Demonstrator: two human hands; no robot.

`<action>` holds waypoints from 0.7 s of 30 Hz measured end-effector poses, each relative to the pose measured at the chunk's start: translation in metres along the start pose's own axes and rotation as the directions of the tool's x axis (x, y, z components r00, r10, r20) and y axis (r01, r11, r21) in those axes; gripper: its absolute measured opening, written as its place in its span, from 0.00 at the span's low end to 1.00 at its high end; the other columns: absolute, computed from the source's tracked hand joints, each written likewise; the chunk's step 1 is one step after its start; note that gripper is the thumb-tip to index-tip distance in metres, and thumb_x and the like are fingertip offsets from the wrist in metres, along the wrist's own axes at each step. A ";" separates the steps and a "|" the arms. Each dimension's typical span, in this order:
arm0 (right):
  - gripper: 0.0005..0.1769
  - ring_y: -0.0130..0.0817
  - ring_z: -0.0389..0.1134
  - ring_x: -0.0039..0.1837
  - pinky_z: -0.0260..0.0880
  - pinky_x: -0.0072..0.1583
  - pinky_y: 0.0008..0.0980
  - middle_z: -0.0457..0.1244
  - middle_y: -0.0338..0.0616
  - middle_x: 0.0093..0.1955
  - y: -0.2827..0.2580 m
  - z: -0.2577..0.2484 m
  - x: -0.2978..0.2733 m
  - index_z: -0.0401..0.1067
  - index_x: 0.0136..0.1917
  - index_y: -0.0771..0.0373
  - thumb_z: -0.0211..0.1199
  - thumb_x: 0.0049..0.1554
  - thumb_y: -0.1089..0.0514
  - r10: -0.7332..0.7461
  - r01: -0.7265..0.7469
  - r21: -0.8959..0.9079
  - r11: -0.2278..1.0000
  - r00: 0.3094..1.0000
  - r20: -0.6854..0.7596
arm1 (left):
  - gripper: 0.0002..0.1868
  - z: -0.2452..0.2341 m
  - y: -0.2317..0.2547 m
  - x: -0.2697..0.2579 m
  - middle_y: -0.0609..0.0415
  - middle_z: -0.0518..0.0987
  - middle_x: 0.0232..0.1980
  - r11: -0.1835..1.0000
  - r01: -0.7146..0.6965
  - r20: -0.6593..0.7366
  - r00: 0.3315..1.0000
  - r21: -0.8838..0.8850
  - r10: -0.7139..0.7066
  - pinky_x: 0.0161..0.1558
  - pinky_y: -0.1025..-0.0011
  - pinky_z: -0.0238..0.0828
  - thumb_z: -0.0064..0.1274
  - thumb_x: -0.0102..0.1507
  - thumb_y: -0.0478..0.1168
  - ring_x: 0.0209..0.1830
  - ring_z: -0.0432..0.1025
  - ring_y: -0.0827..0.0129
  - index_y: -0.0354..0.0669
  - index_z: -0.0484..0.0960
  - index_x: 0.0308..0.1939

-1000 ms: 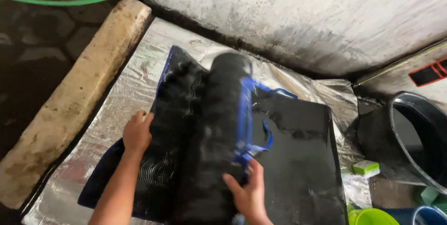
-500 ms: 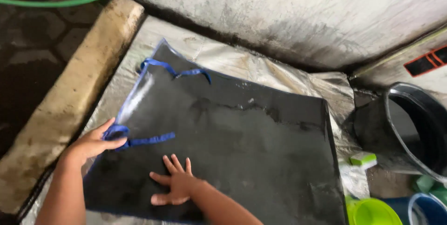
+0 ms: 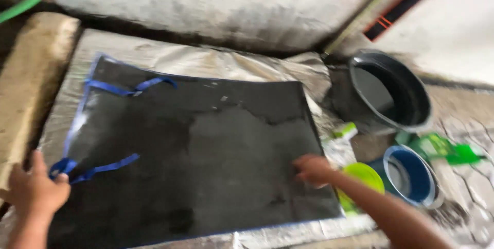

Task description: A person is scrubbing a large black mat with a sponge and soapy water on the floor.

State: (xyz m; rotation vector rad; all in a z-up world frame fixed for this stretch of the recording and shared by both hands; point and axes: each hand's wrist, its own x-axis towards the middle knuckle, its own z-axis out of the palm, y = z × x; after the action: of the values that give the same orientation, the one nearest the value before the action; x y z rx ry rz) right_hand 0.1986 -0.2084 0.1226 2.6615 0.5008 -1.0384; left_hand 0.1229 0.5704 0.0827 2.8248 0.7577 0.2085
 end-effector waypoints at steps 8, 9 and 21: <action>0.25 0.50 0.71 0.65 0.73 0.62 0.44 0.69 0.50 0.63 0.166 0.098 -0.183 0.74 0.63 0.56 0.54 0.56 0.47 0.748 -0.740 0.354 0.571 0.647 0.147 | 0.37 -0.052 0.179 -0.004 0.44 0.74 0.69 0.893 -0.442 0.217 0.867 -0.084 0.449 0.62 0.54 0.68 0.52 0.59 0.54 0.68 0.70 0.49 0.49 0.71 0.72; 0.30 0.47 0.72 0.64 0.76 0.60 0.44 0.69 0.48 0.63 0.171 0.130 -0.190 0.72 0.64 0.58 0.58 0.57 0.38 0.749 -0.766 0.291 0.574 0.634 0.191 | 0.37 -0.072 0.221 -0.025 0.61 0.82 0.62 0.729 -0.609 0.338 0.788 0.312 0.514 0.54 0.55 0.82 0.50 0.54 0.72 0.64 0.80 0.63 0.72 0.76 0.65; 0.39 0.57 0.47 0.82 0.46 0.80 0.54 0.46 0.56 0.82 0.131 0.229 -0.145 0.47 0.82 0.51 0.45 0.61 0.42 0.761 -0.537 0.752 0.382 0.645 0.075 | 0.52 0.044 0.421 -0.316 0.45 0.24 0.87 0.677 -0.733 0.824 0.344 -0.064 0.450 0.77 0.35 0.23 0.35 0.62 0.84 0.87 0.23 0.53 0.77 0.34 0.83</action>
State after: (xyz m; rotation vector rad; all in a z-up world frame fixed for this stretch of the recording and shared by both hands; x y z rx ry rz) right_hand 0.0119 -0.4387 0.0707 3.1522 -1.1829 -0.6216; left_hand 0.0617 0.0466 0.1144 2.8371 -0.5608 -1.1403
